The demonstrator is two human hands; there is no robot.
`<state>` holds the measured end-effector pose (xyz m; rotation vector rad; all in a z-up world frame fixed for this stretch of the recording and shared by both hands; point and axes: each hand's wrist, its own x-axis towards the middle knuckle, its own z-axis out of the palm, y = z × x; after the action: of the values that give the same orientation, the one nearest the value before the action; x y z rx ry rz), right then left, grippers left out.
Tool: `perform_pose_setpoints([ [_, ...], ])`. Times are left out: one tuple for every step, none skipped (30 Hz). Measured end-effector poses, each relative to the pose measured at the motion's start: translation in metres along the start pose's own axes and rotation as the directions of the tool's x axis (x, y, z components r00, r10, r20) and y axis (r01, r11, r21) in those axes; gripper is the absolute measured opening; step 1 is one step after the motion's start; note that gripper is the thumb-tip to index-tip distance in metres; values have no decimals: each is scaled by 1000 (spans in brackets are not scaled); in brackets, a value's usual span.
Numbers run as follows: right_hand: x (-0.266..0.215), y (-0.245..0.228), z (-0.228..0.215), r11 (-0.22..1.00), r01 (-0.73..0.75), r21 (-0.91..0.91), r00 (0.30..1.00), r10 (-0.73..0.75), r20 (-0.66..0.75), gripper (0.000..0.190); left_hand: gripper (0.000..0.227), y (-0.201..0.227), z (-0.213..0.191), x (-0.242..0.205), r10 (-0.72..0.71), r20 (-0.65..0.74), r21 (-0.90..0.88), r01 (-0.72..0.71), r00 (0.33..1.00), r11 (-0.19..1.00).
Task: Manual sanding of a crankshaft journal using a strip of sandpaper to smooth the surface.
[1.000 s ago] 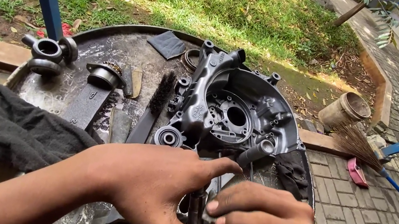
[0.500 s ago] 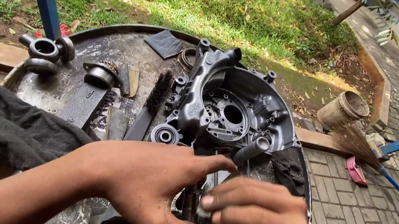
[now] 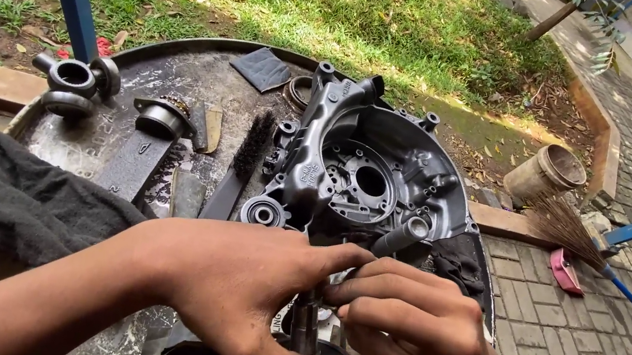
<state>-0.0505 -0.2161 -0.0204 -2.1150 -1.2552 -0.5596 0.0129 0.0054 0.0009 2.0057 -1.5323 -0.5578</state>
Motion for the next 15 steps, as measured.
perform_pose_setpoints([
  [2,-2,0,1000,3,3,1000,-3,2,6,61,-2,1,0,-3,-3,-1,3,1000,1000],
  [3,-5,0,999,19,28,1000,-18,-18,9,70,-3,1,-1,25,-12,-11,-25,1000,1000],
  [6,-8,-1,998,38,49,999,-36,-39,14,79,-3,1,-1,55,-23,-17,-56,998,998],
  [5,-6,-1,998,43,48,998,-41,-36,14,79,-2,1,-2,54,-28,-14,-55,998,998],
  [3,-5,-1,996,87,-21,991,-89,-102,14,89,0,0,-2,41,-20,-13,-41,999,999],
  [1,-3,-1,988,126,-93,977,-140,-164,14,98,2,-1,-2,28,-12,-11,-28,1000,1000],
  [-2,-2,-3,987,128,-94,976,-142,-164,14,98,2,-1,-2,27,-12,-9,-27,1000,1000],
  [-5,-1,-5,987,151,-48,968,-157,-194,10,101,2,-2,-2,34,7,-36,-34,999,999],
  [-8,0,-7,985,174,-1,960,-170,-225,7,104,2,-2,-2,41,26,-64,-40,999,997],
  [-12,0,-6,985,175,0,959,-171,-225,7,104,2,-2,-3,39,25,-64,-38,999,997],
  [-16,-1,-4,986,157,52,952,-137,-275,6,104,2,-2,-3,54,31,-99,-51,998,994],
  [-20,-2,-3,985,140,105,941,-99,-323,9,103,2,-2,-4,69,36,-134,-63,997,989],
  [-18,-3,-1,985,138,107,942,-97,-322,9,103,3,-2,-4,68,35,-137,-63,997,989],
  [-15,-5,2,980,147,136,949,-100,-299,8,107,4,-2,-4,40,51,-131,-33,998,991],
  [-12,-5,3,974,159,161,954,-110,-278,8,112,5,-4,-4,12,64,-121,-4,998,993],
])
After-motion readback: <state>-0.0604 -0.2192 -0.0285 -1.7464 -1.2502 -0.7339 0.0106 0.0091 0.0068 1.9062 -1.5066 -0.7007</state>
